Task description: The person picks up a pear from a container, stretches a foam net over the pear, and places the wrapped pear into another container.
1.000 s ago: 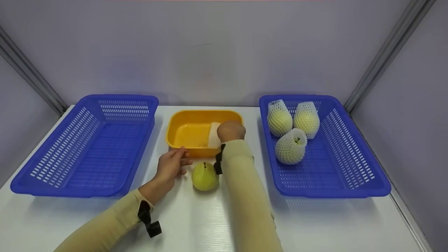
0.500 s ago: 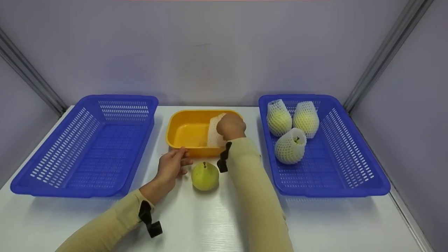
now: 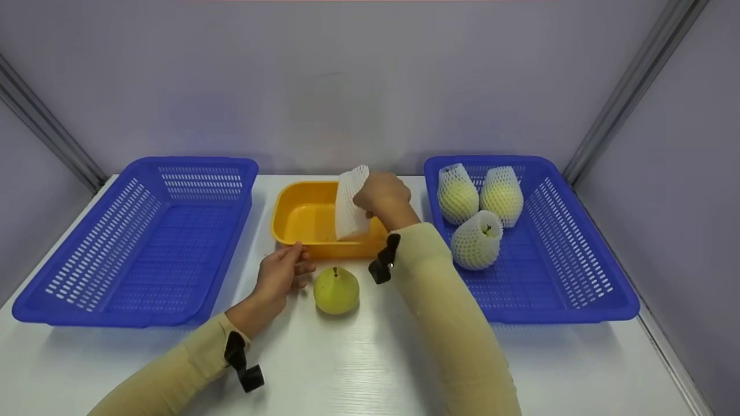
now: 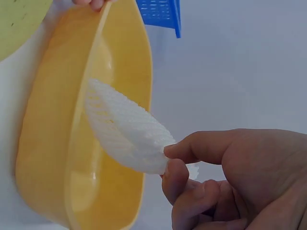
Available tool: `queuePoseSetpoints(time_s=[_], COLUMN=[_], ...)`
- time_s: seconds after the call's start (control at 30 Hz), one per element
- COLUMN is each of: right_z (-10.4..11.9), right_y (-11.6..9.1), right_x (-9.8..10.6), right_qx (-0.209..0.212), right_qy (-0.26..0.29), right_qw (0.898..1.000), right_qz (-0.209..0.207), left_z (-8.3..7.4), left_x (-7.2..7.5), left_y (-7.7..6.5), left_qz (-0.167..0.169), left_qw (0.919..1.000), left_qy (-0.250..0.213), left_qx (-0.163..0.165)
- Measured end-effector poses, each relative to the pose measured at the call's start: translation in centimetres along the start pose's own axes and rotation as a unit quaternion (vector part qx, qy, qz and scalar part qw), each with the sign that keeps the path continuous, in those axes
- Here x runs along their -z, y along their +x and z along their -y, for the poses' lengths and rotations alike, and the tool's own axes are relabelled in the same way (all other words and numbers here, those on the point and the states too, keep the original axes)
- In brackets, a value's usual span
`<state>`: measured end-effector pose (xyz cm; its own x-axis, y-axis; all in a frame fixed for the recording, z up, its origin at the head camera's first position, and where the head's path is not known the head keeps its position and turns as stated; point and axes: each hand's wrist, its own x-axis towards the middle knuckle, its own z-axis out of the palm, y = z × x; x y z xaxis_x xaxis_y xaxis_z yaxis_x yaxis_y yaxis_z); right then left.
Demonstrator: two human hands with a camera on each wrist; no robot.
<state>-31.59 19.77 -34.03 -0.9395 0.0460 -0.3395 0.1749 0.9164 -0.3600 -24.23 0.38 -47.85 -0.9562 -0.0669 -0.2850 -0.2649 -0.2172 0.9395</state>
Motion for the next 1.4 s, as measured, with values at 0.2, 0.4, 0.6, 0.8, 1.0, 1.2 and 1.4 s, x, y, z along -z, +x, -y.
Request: queuePoseSetpoints(time_s=[0.2,0.4,0.6,0.8,1.0,1.2,1.4], right_z=[-0.1,-0.1,0.0,0.5,0.3,-1.2,-2.2], right_y=[-1.7,-3.7,-6.3,-9.7,-12.4,-13.3,-13.5], right_x=[1.0,1.5,0.6,-1.9,-4.5,-6.5,-8.0], right_qx=[0.049,0.075,0.122,0.212,0.301,0.385,0.449], right_qy=[0.037,0.073,0.092,0.114,0.048,-0.026,-0.072], right_qw=[0.998,0.994,0.987,0.963,0.923,0.872,0.844], right_qz=[-0.027,-0.037,-0.053,-0.118,-0.237,-0.301,-0.286], left_z=[-0.6,-2.0,-3.2,-4.5,-4.6,-4.8,-4.7], left_x=[0.0,-0.2,-0.7,-0.9,-0.5,-0.6,-0.7], left_y=[-0.3,-1.8,-4.0,-5.3,-5.8,-6.0,-6.2], left_qz=[-0.027,-0.027,0.017,0.049,0.114,0.147,0.147], left_qw=[0.9992,0.9994,0.9991,0.9966,0.9898,0.9832,0.9806], left_qy=[0.023,0.020,0.004,0.023,-0.011,-0.066,-0.087], left_qx=[0.019,0.001,-0.038,-0.063,-0.084,-0.087,-0.096])
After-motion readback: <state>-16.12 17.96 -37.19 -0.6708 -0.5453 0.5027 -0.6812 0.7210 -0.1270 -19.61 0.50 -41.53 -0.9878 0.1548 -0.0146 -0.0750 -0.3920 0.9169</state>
